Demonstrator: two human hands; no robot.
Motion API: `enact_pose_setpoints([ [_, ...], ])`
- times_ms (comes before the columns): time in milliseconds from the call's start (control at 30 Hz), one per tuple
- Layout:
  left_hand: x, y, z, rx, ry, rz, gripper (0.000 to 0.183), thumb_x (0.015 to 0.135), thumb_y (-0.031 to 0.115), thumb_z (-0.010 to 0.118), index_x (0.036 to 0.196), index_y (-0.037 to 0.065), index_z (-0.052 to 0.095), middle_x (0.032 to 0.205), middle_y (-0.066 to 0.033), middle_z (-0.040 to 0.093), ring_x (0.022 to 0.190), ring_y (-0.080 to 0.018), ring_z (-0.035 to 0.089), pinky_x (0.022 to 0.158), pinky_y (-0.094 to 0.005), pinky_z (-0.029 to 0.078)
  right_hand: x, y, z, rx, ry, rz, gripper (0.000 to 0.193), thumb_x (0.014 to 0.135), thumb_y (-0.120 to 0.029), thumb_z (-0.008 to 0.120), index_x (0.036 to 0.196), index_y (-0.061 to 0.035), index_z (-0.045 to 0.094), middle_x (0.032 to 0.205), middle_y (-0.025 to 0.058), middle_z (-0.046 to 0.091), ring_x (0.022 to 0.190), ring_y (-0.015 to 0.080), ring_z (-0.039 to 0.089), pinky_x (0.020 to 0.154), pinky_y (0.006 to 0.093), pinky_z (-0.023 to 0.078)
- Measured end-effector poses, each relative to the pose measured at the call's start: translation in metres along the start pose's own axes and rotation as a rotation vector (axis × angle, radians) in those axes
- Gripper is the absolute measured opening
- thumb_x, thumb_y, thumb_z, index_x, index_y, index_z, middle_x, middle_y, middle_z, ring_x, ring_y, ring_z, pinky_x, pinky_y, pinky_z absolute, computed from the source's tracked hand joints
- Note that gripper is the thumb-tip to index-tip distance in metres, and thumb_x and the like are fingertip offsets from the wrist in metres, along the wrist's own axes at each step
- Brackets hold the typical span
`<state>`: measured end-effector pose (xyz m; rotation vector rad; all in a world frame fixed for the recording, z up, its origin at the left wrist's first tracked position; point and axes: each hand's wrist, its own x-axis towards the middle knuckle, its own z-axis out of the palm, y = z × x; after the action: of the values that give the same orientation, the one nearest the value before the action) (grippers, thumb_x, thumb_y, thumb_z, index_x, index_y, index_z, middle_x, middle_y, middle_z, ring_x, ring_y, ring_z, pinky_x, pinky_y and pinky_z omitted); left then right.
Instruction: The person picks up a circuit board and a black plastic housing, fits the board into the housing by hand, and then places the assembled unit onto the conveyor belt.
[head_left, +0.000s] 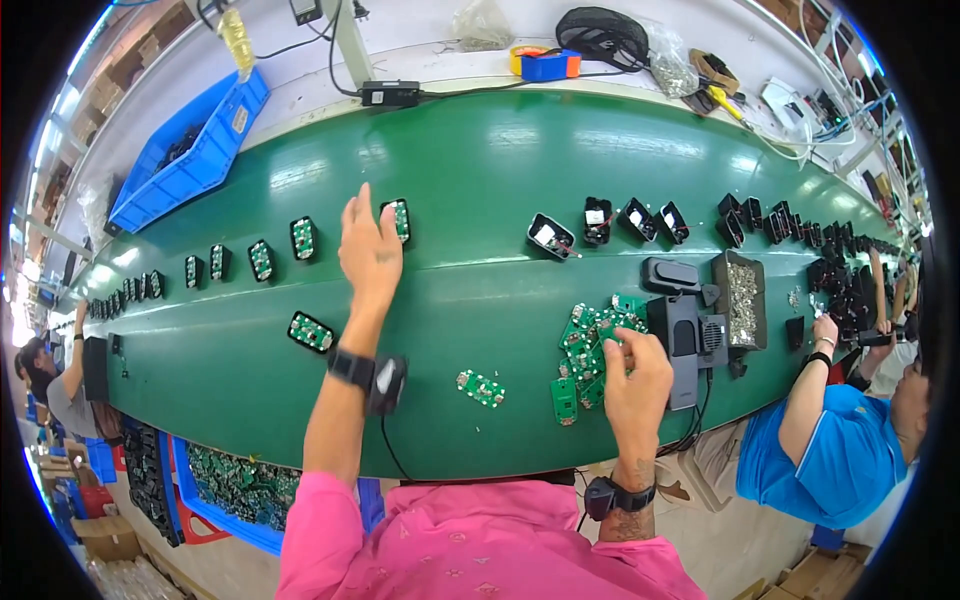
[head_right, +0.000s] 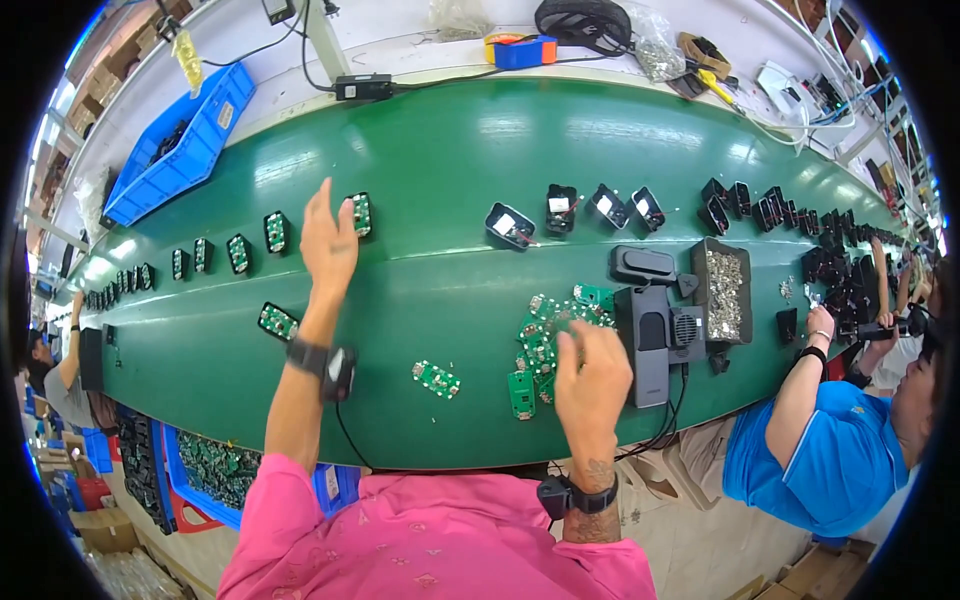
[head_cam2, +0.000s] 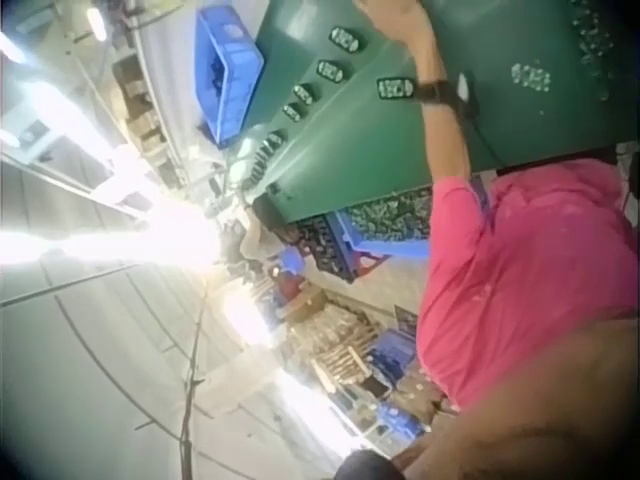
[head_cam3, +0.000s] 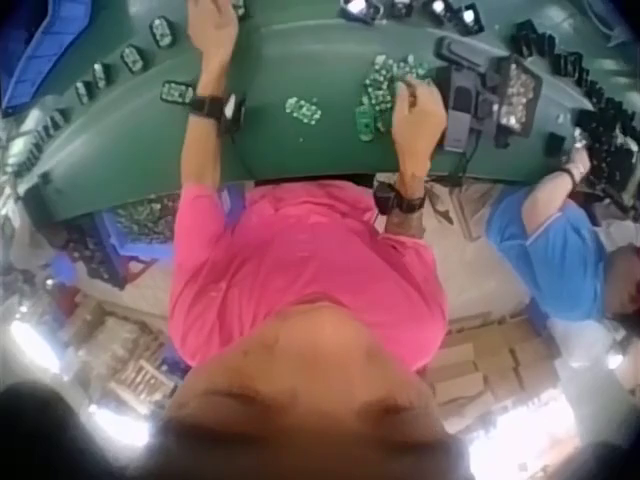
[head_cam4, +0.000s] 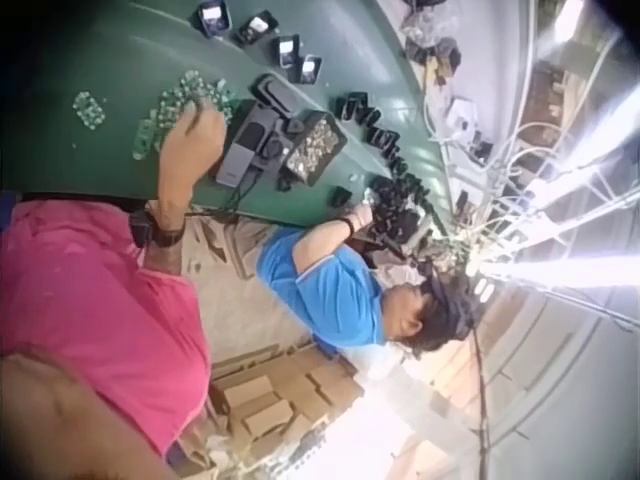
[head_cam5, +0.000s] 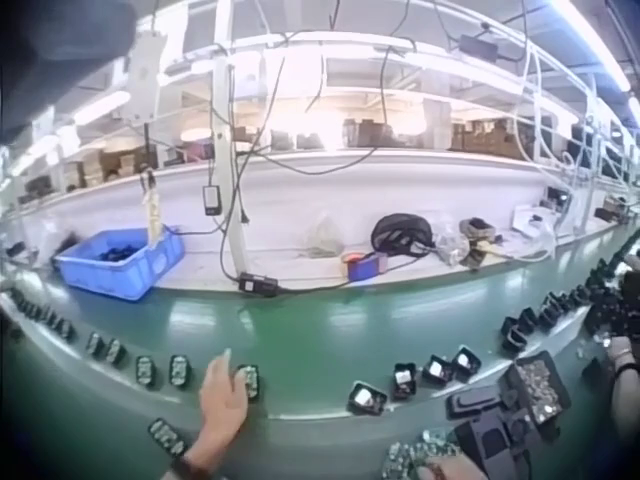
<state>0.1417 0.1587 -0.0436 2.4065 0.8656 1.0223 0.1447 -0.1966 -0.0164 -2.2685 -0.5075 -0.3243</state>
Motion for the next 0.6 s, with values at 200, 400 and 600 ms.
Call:
enact_pose_setpoints([
  [200, -0.066, 0.122, 0.010, 0.010, -0.592, 0.098, 0.085, 0.082, 0.040, 0.074, 0.149, 0.007, 0.033, 0.138, -0.0247, 0.047, 0.112, -0.0437, 0.061, 0.085, -0.0500, 0.055, 0.000, 0.008, -0.003, -0.177, -0.132, 0.120, 0.045, 0.079, -0.008, 0.077, 0.119, -0.0010, 0.060, 0.115, 0.0143, 0.052, 0.074, 0.0245, 0.060, 0.069, 0.0368, 0.051],
  [400, -0.063, 0.139, 0.052, -0.001, -0.602, 0.162, 0.084, 0.081, 0.038, 0.074, 0.149, 0.007, 0.035, 0.131, -0.0231, 0.053, 0.103, -0.0410, 0.064, 0.081, -0.0506, 0.056, 0.000, 0.011, 0.004, -0.142, -0.101, 0.094, 0.040, 0.078, -0.007, 0.077, 0.115, -0.0022, 0.061, 0.113, 0.0133, 0.052, 0.073, 0.0232, 0.059, 0.068, 0.0360, 0.051],
  [600, -0.055, 0.119, 0.042, -0.708, -0.639, -0.165, 0.059, 0.086, 0.026, 0.064, 0.140, 0.007, 0.050, 0.124, -0.0133, 0.058, 0.100, -0.0286, 0.064, 0.079, -0.0415, 0.055, 0.003, 0.008, -0.003, 0.169, 0.042, 0.050, 0.036, 0.085, -0.005, 0.069, 0.119, 0.0016, 0.059, 0.104, 0.0095, 0.062, 0.073, 0.0149, 0.056, 0.064, 0.0284, 0.049],
])
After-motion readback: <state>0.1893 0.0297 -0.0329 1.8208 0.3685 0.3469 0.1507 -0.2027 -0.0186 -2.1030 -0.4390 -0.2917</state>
